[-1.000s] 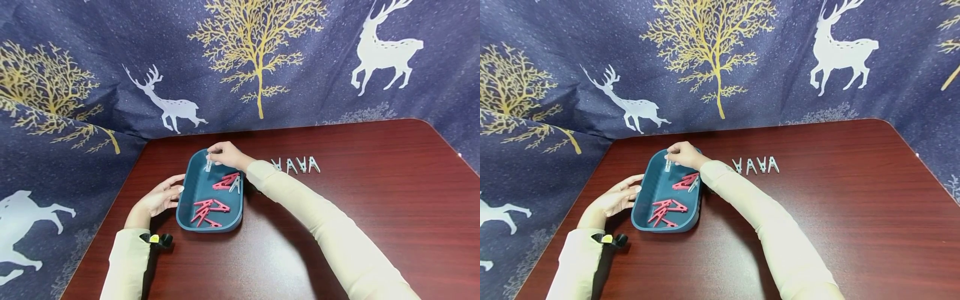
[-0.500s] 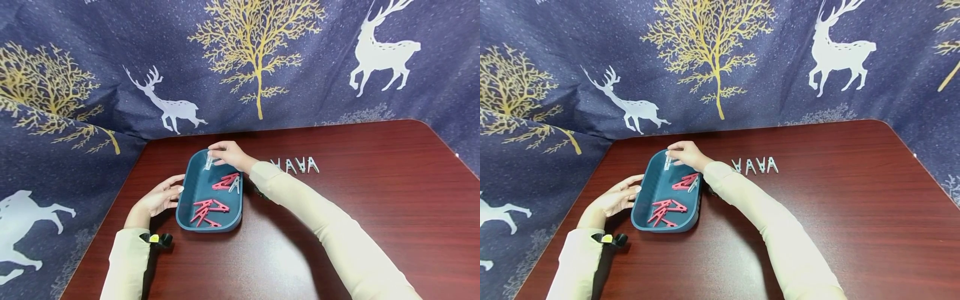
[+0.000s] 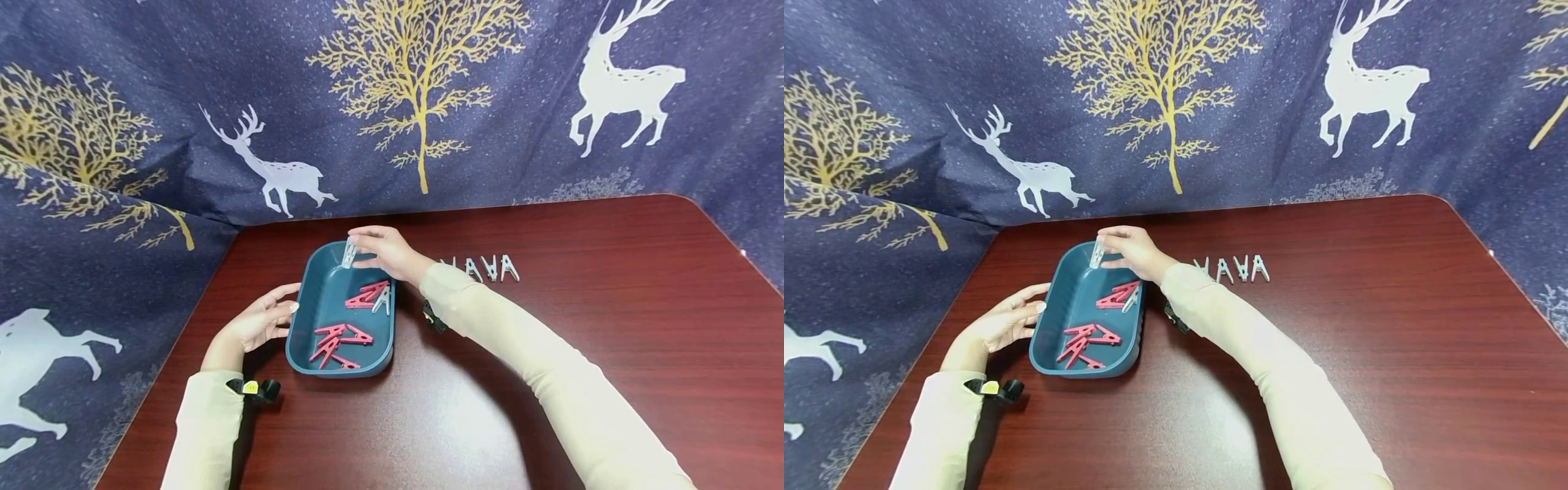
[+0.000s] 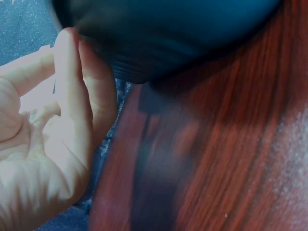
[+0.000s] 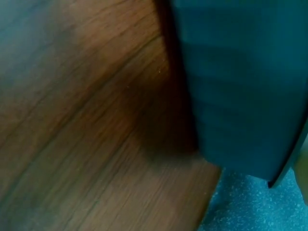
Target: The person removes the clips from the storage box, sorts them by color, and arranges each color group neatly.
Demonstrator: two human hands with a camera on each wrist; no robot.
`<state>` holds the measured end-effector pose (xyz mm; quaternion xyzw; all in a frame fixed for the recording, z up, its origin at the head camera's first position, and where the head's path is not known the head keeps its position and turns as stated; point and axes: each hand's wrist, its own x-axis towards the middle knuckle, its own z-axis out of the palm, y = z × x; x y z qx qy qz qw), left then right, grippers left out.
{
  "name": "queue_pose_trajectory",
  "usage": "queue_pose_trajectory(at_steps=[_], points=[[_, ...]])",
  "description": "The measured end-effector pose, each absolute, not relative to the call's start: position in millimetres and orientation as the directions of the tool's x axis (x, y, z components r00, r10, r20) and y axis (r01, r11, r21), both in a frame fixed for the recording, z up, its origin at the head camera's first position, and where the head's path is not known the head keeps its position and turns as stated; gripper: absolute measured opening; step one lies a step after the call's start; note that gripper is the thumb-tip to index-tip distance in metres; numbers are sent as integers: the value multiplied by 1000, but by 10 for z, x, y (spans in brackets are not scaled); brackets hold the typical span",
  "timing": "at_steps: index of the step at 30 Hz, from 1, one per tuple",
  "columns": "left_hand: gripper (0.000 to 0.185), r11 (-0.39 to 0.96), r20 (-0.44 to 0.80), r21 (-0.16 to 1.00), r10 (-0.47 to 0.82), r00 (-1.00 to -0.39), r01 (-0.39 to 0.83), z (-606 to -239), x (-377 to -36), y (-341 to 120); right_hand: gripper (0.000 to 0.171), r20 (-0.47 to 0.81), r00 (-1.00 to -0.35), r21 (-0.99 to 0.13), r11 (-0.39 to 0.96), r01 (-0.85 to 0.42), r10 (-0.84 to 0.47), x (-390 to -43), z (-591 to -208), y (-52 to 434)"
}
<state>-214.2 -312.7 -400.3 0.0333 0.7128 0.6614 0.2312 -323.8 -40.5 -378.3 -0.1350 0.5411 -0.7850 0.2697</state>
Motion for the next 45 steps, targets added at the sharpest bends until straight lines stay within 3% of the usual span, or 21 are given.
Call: queue_pose_trajectory(at_steps=[20, 23, 45], points=[[45, 132, -296, 955, 346, -890, -266, -4032, -2141, -3110, 33, -157, -856, -840, -389, 378, -493, -3110, -3758, -155], [45, 134, -298, 954, 347, -889, -267, -4030, -2139, -3110, 40, -155, -860, -843, -389, 372, -487, -3107, -3763, -107], [43, 153, -307, 951, 341, -888, -270, -3973, -2115, -3097, 40, -262, -889, -852, -342, 396, -377, -3066, -3761, 131]])
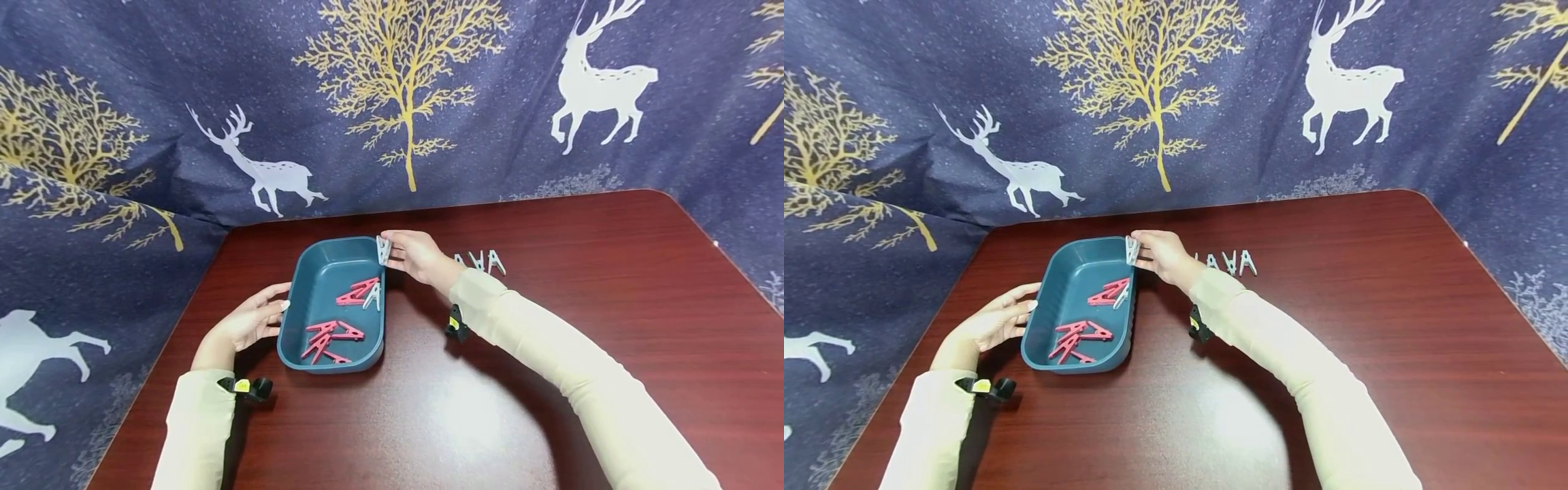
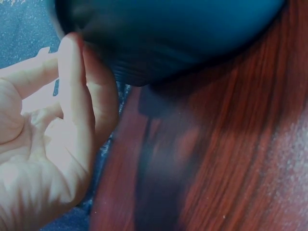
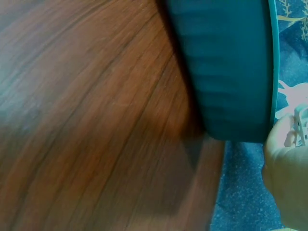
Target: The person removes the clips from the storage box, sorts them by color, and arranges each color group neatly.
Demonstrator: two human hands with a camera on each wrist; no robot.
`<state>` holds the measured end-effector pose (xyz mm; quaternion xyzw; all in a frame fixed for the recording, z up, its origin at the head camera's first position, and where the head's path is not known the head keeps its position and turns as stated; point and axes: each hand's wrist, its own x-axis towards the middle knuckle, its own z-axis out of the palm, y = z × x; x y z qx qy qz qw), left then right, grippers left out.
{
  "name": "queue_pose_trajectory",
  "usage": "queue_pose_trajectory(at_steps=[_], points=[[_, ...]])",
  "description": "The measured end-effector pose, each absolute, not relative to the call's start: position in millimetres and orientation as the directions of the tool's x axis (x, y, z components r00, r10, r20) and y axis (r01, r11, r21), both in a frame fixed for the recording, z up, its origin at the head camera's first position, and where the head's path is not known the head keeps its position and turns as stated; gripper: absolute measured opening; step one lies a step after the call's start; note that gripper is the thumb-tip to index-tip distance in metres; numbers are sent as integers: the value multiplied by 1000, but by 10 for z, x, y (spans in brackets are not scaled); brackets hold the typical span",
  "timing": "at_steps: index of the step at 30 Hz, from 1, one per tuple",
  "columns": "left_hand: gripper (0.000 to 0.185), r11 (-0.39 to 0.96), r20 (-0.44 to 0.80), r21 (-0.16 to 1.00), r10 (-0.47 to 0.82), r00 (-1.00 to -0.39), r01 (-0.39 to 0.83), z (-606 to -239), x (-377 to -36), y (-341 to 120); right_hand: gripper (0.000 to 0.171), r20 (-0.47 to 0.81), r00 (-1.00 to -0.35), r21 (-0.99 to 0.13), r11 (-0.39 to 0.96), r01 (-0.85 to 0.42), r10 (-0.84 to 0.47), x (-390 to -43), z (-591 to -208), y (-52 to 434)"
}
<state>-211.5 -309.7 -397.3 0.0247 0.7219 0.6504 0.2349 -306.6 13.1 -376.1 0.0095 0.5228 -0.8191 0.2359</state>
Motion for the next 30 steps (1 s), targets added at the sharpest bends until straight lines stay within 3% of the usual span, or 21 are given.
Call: queue_pose_trajectory(at_steps=[13, 30], points=[[33, 88, -274, 961, 388, -880, -261, -3952, -2096, -3107, 43, -328, -880, -848, -304, 435, -344, -2938, -3768, 338], [35, 115, -289, 957, 380, -878, -265, -4004, -2102, -3104, 42, -355, -880, -843, -298, 447, -316, -2840, -3846, 674]])
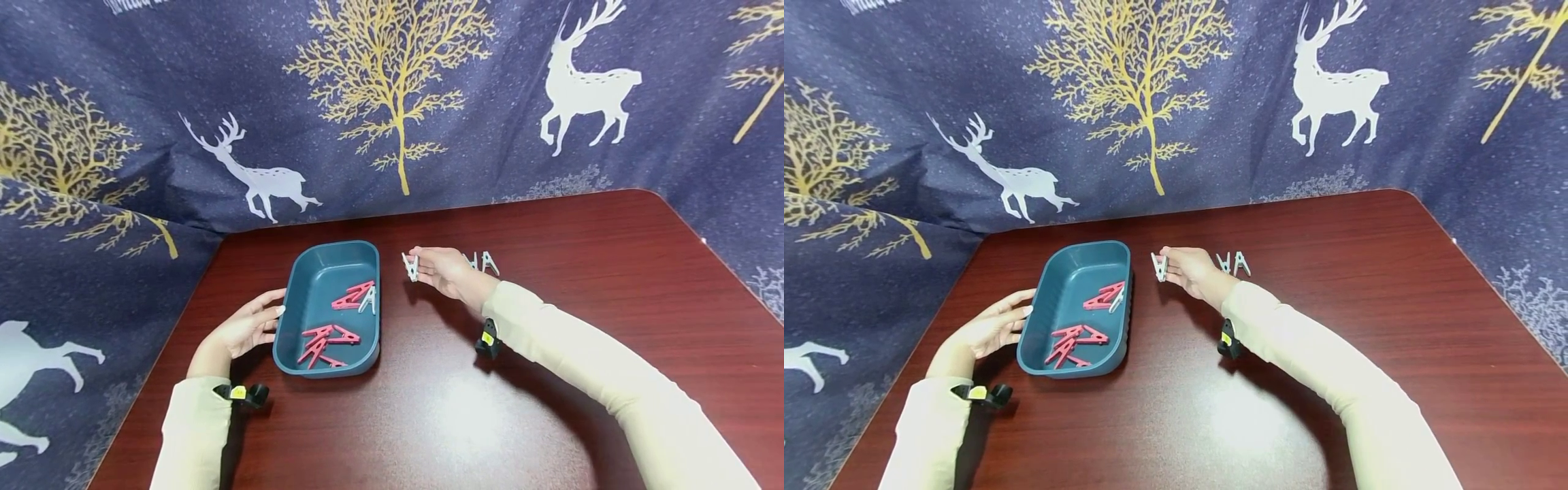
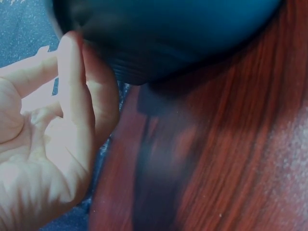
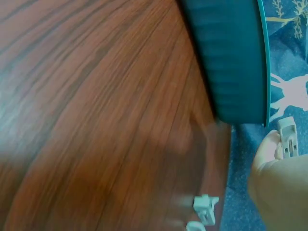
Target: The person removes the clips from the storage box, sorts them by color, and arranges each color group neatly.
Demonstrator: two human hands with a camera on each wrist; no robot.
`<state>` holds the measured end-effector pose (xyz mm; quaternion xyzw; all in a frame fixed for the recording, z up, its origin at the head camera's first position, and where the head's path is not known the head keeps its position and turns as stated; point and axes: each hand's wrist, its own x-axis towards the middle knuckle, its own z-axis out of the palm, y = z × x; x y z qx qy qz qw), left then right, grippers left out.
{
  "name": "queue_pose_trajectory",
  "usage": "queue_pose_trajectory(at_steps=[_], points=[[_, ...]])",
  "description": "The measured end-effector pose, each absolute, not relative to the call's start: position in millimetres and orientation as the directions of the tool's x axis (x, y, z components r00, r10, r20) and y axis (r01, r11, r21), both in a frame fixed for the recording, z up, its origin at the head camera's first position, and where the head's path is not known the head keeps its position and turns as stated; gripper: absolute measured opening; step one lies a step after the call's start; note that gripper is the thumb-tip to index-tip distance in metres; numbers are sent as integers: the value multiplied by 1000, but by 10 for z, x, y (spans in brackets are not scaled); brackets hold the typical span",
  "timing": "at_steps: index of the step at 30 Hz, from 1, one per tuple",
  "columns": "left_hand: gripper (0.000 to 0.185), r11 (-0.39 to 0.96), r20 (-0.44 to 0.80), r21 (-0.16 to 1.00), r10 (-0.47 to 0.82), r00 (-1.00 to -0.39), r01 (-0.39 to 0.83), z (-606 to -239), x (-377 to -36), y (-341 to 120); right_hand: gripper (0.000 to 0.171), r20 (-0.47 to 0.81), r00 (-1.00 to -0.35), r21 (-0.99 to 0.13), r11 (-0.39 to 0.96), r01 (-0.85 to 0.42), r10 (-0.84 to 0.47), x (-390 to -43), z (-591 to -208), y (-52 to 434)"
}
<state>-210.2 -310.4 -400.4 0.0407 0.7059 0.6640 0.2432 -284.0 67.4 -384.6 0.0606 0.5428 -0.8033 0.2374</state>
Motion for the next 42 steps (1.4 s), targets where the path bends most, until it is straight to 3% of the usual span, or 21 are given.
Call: queue_pose_trajectory(at_steps=[13, 20, 26, 32, 38, 42], points=[[32, 105, -288, 958, 382, -878, -268, -4001, -2097, -3107, 40, -343, -895, -861, -286, 421, -284, -2799, -3873, 1003], [35, 113, -279, 960, 381, -881, -255, -3980, -2093, -3091, 16, -320, -912, -878, -280, 388, -257, -2762, -3866, 1218], [41, 133, -258, 965, 365, -895, -224, -3979, -2102, -3088, 15, -297, -922, -889, -280, 362, -250, -2753, -3837, 1394], [40, 128, -260, 965, 357, -897, -229, -3988, -2114, -3097, 27, -293, -929, -900, -262, 348, -227, -2753, -3819, 1551], [39, 120, -270, 963, 356, -894, -243, -3987, -2102, -3092, 15, -274, -939, -904, -277, 325, -206, -2766, -3835, 1692], [38, 114, -275, 961, 360, -892, -250, -3993, -2095, -3095, 16, -259, -945, -898, -310, 313, -201, -2774, -3850, 1783]])
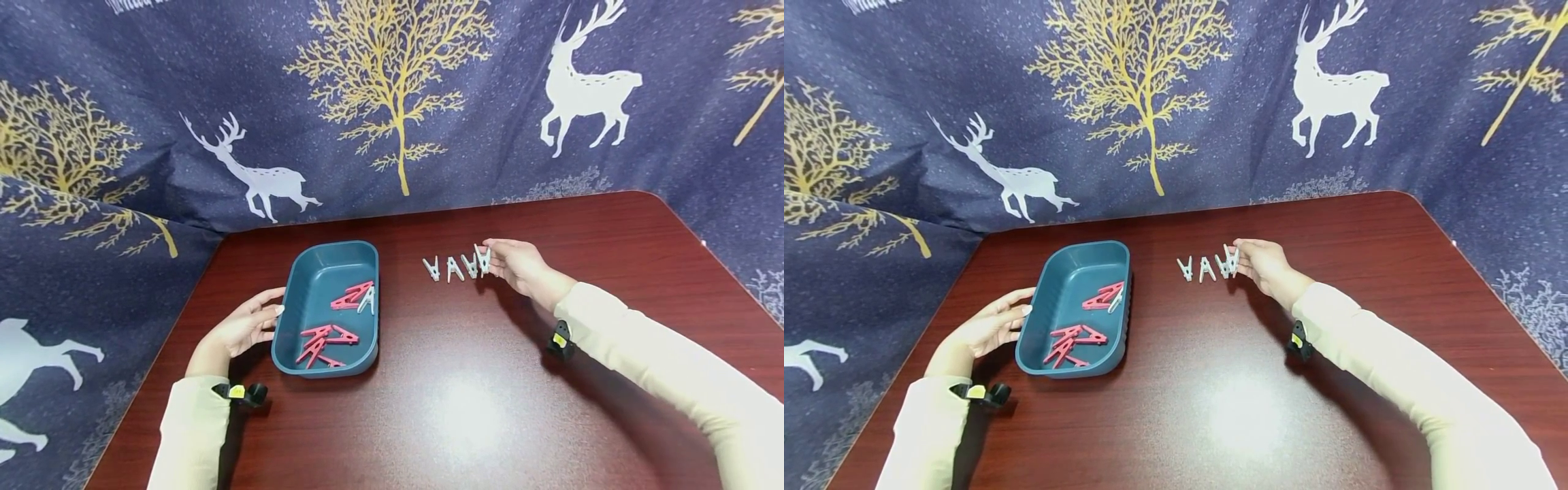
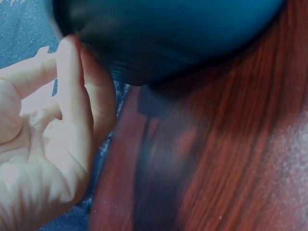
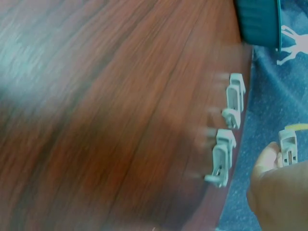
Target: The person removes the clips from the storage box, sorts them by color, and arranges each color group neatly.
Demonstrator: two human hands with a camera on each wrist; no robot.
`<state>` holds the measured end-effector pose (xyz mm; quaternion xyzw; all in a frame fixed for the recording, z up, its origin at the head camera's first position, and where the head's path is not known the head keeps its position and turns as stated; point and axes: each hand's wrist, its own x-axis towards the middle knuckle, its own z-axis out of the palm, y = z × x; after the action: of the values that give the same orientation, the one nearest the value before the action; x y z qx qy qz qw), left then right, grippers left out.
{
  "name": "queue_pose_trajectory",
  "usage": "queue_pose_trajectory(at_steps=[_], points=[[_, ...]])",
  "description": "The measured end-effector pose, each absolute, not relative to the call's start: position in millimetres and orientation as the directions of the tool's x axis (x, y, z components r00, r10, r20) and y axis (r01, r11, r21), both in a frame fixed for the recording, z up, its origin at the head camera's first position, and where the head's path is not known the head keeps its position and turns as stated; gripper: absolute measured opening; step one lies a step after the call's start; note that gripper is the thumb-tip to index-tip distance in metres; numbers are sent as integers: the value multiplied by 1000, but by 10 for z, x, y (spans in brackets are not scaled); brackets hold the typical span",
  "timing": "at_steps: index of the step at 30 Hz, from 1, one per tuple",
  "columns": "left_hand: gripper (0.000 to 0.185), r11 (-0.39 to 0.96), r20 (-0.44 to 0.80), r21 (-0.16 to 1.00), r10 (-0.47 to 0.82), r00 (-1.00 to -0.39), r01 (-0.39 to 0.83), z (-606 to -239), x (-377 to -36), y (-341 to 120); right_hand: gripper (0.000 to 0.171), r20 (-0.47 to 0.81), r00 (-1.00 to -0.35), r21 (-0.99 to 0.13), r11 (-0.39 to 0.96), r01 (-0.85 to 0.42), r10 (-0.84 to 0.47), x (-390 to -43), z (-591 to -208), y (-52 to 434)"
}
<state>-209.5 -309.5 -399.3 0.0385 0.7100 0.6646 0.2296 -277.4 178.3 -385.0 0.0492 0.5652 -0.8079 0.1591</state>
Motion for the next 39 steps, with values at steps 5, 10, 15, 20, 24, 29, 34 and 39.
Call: queue_pose_trajectory(at_steps=[5, 10, 15, 20, 24, 29, 34, 39], points=[[37, 97, -267, 964, 380, -886, -249, -4000, -2102, -3103, 24, -260, -949, -899, -316, 305, -177, -2788, -3868, 1885], [39, 97, -270, 963, 384, -883, -253, -3996, -2103, -3105, 19, -253, -956, -907, -309, 287, -145, -2818, -3883, 1958], [40, 93, -272, 962, 383, -883, -256, -3989, -2095, -3102, 13, -245, -964, -927, -266, 265, -106, -2868, -3916, 2032], [40, 88, -266, 964, 388, -883, -252, -3987, -2093, -3102, 20, -233, -971, -951, -193, 241, -61, -2910, -3953, 2089], [40, 89, -271, 962, 383, -883, -256, -3993, -2097, -3107, 17, -231, -971, -958, -163, 237, -57, -2941, -3984, 2115], [39, 86, -272, 962, 384, -882, -259, -3993, -2098, -3111, 34, -242, -968, -962, -116, 248, -66, -2974, -4007, 2139], [41, 97, -283, 959, 375, -883, -266, -3996, -2093, -3102, 39, -247, -967, -966, -57, 250, -58, -3019, -4050, 2162], [41, 112, -283, 959, 367, -886, -260, -4011, -2096, -3112, 39, -255, -966, -966, -19, 256, -47, -3052, -4077, 2133]])
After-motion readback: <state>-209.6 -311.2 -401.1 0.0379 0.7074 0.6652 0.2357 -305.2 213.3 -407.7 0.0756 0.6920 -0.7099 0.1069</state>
